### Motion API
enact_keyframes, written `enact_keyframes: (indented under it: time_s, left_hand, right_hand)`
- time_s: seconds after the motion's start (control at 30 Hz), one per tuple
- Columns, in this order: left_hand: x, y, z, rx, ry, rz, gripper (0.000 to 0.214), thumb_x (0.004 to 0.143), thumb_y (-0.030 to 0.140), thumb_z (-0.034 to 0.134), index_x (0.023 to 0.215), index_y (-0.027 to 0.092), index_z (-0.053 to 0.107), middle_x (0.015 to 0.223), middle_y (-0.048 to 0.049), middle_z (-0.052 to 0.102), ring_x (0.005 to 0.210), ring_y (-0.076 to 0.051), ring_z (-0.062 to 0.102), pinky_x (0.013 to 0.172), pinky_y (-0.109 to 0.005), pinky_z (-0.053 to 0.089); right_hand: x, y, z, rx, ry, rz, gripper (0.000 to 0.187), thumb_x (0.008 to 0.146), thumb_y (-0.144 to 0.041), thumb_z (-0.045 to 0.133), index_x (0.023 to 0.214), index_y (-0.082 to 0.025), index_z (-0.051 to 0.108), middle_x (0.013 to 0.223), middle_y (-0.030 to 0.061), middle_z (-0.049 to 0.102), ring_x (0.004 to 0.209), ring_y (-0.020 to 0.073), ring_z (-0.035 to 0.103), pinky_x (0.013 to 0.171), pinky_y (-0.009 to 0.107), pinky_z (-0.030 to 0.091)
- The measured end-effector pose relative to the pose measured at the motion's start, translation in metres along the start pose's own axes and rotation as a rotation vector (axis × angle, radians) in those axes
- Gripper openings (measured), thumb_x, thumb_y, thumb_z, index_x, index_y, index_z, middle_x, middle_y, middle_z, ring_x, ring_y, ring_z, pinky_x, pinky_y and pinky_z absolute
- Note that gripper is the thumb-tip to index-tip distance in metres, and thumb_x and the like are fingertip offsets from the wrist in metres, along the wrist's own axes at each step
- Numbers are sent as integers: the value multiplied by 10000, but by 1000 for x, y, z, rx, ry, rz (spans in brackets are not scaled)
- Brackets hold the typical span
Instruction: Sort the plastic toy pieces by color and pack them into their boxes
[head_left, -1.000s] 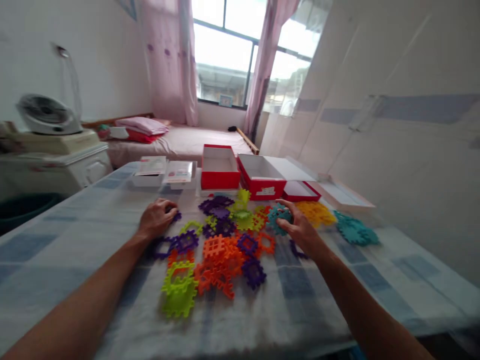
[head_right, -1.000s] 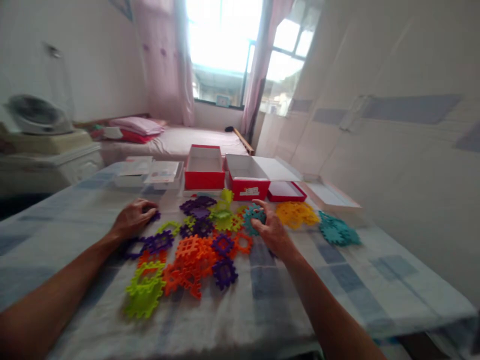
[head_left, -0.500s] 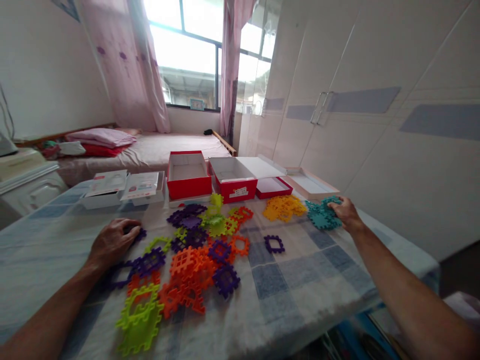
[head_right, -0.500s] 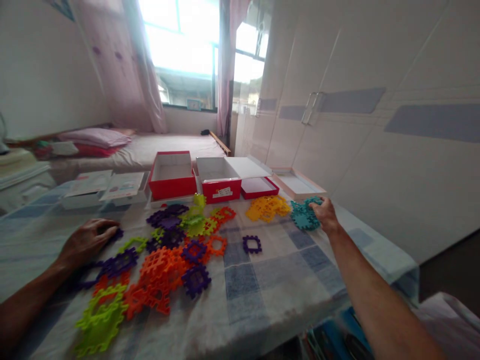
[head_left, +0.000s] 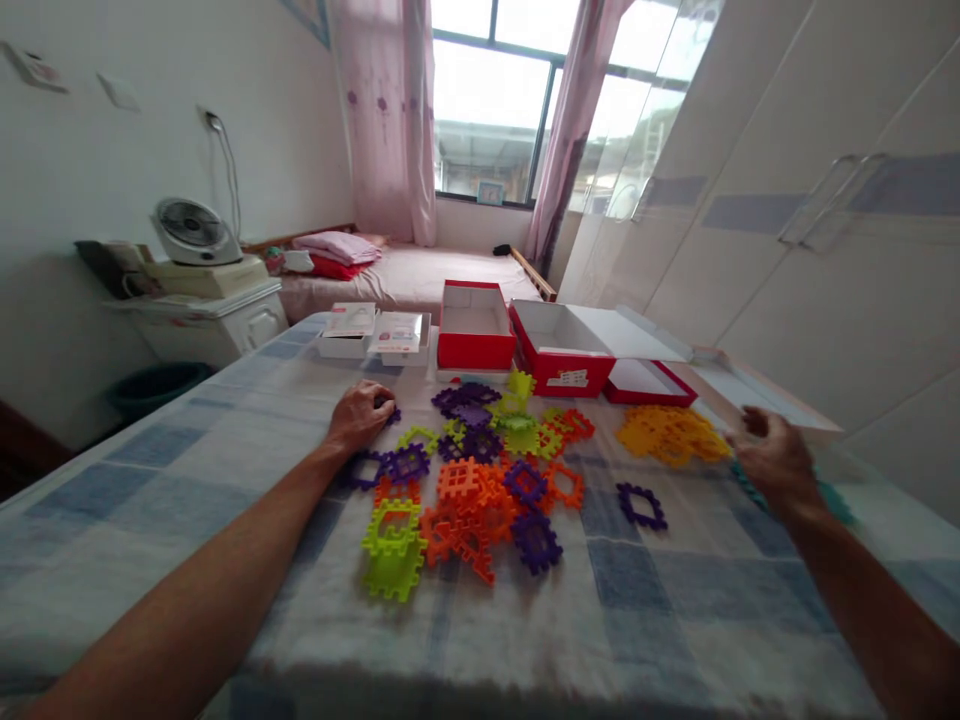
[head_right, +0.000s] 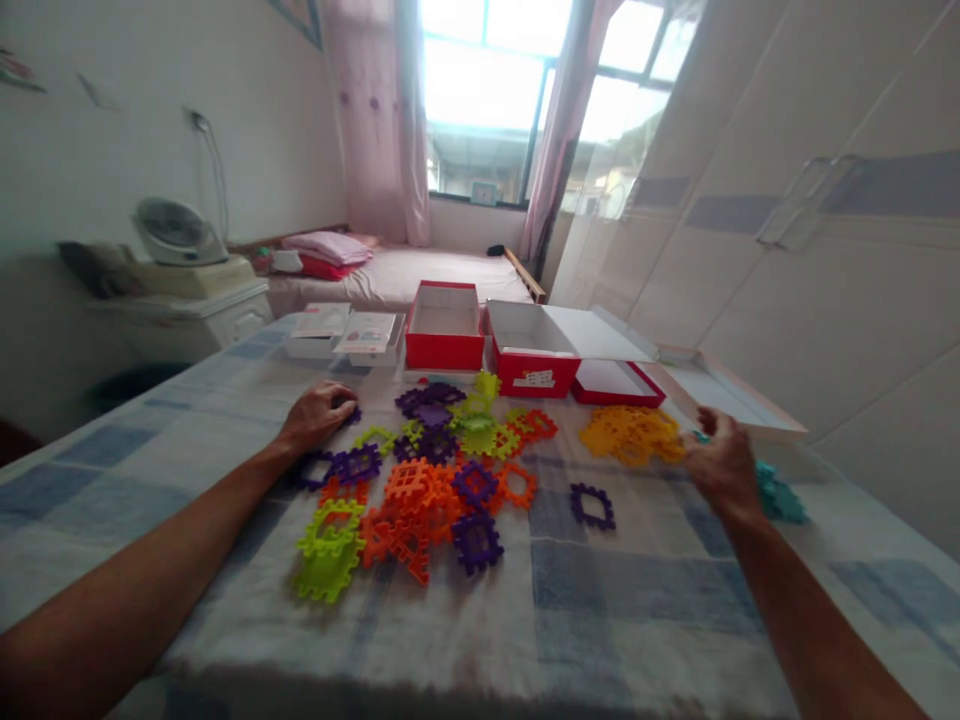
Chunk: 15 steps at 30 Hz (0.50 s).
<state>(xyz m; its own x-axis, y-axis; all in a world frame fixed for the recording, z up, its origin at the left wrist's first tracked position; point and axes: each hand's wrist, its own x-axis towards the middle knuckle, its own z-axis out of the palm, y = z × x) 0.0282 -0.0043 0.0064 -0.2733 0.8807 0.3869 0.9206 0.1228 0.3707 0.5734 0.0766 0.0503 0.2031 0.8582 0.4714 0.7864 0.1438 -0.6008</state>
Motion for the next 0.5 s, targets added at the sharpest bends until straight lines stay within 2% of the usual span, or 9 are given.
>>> enact_keyframes:
  time_s: [0.13,0.27,0.37,0.5]
  left_hand:
    - [-1,1,2,-27,-8,30,242,731,294,481,814,198,686,988,-56,661,961,-198,590,930,-284,432]
    - [0,0,2,-62,-32,67,235,741,305,478,799,196,678,986,-55,657,970,-197,587,933,-278,426]
    - [0,-2,2,-81,-38,94,232,745,311,476,789,197,673,978,-51,654,966,-194,588,930,-275,425]
    - [0,-2,3,-81,-37,91,246,747,305,470,811,193,679,981,-54,652,953,-197,590,919,-281,433]
  right_hand:
    - [-39,-82,39,151,-280,-137,404,725,-343,565,1111,-221,561,1124,111,609,1022,233,590,843,379,486]
    - [-67,-143,74,111,-500,-425,489,774,-378,559,1227,-197,526,1217,108,576,1116,237,532,939,400,417]
    - [-75,-165,96,-45,-580,-532,580,763,-404,593,1296,-200,491,1239,126,563,1139,276,496,941,441,384]
    - [-79,-175,117,-113,-700,-527,638,745,-492,610,1311,-223,490,1187,128,587,1094,277,505,899,412,391]
